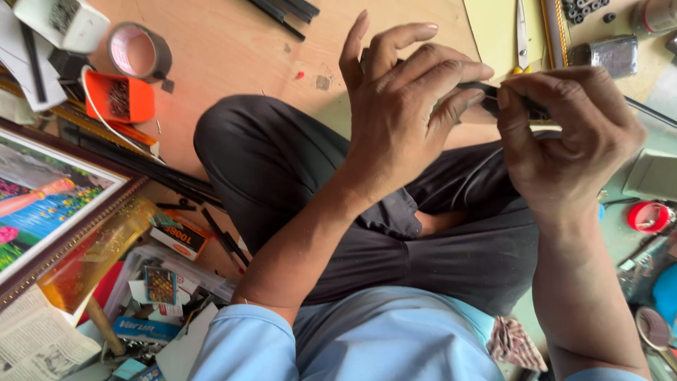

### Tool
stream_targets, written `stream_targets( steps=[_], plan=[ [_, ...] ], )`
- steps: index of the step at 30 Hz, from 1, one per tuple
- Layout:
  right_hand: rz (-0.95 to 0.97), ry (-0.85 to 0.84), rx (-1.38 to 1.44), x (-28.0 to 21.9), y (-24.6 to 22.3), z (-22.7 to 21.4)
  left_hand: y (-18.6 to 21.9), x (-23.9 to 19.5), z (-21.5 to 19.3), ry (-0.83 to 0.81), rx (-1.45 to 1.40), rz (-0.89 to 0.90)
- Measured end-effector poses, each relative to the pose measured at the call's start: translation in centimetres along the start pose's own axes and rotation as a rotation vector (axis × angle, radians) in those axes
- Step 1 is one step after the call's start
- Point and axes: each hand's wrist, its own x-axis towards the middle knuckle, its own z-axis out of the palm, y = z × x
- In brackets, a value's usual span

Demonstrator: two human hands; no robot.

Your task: Framing a religious picture using black plastic or rubber strips and adhesive.

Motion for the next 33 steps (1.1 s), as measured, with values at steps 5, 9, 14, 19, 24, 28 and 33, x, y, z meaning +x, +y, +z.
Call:
stream_targets(
  steps=[5,9,14,19,24,28,33],
  plan=[
    [-0.078,0.045,-0.029,0.4,0.4,0.5,1.0,0.5,-0.6,-0.043,-0.033,-0.093],
    [-0.127,0.065,-0.096,0.7,0.0,0.4,1.3,0.6,-0.8,-0.073,-0.041,-0.093],
    [-0.079,0.050,-0.078,0.2,0.2,0.3,1.4,0.6,-0.7,-0.067,-0.071,-0.119],
    [-0.083,0.066,-0.113,0.5,0.3,0.5,1.3,0.6,-0.5,-0.059,-0.042,-0.125],
    [-0.127,0.095,-0.133,0.8,-0.1,0.7,1.3,0.6,-0.3,-0.065,-0.043,-0.125],
    [-0.225,0.115,-0.135,1.1,0.2,0.8,1.3,0.5,-0.2,-0.055,-0.040,-0.128],
    [-0.352,0.070,-0.213,2.4,-0.9,-0.2,1.3,0.5,-0.1,-0.054,-0.036,-0.125]
  ],
)
